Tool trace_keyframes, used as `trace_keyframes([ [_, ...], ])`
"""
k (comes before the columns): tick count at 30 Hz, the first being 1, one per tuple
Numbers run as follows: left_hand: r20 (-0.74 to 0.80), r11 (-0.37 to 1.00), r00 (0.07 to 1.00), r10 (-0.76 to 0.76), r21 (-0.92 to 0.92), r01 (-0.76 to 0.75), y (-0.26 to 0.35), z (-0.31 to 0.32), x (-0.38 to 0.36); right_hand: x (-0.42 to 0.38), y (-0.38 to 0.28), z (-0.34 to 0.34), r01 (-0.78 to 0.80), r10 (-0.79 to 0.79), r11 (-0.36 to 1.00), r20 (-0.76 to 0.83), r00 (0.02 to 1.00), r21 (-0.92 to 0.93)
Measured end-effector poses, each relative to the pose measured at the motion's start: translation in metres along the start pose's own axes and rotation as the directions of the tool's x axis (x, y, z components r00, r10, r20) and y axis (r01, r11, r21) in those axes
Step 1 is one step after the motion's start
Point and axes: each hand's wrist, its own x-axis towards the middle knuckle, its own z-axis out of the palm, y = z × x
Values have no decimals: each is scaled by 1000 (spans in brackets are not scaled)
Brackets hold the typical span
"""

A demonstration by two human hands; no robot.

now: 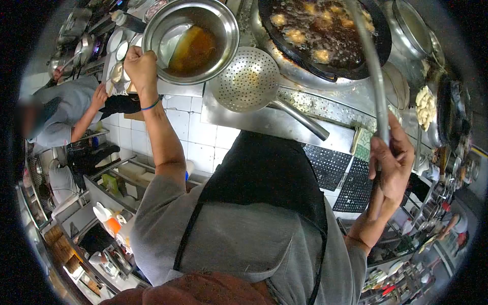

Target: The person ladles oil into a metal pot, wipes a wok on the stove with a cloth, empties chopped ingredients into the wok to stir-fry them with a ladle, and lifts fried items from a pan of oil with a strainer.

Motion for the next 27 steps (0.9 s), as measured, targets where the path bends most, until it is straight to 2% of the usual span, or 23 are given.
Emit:
trace_keyframes([
  [2, 8, 1000, 1000, -15, -7, 16, 5, 3, 0, 0, -8, 9, -34, 25, 998, 178, 984, 47],
  [5, 5, 999, 1000, -19, -32, 19, 11, 7, -1, 6, -4, 42, -139, 160, 986, 291, 943, -91],
  [7, 3, 1000, 1000, -1, -6, 1, 12, 8, -2, 15, 8, 65, -86, 142, 985, 415, 898, -151],
  [8, 4, 999, 1000, 17, 30, -17, 13, 8, -1, 22, 1, 78, -77, 183, 969, 469, 864, -235],
  [9, 6, 997, 999, 34, 66, -34, 14, 8, -2, 30, 9, 89, 98, 67, 949, 493, 868, -300],
  [11, 7, 993, 997, 78, 90, -79, 19, 9, -3, 44, 37, 110, 430, -155, 809, 561, 813, -400],
  [16, -15, 993, 995, 102, 62, -100, 29, 8, -6, 52, 58, 135, 539, -295, 786, 582, 757, -303],
  [18, -23, 996, 995, 94, 12, -94, 27, 9, -4, 49, 54, 136, 383, -138, 873, 599, 789, -303],
  [20, -31, 997, 996, 81, -4, -81, 24, 10, -3, 42, 33, 139, 1, 205, 947, 607, 768, -322],
  [23, -37, 996, 996, 77, 38, -76, 27, 9, -6, 41, 35, 141, -194, 215, 975, 693, 688, -110],
  [27, -33, 995, 997, 73, 67, -71, 17, 11, -4, 44, 30, 145, -567, 299, 820, 785, 543, 80],
])
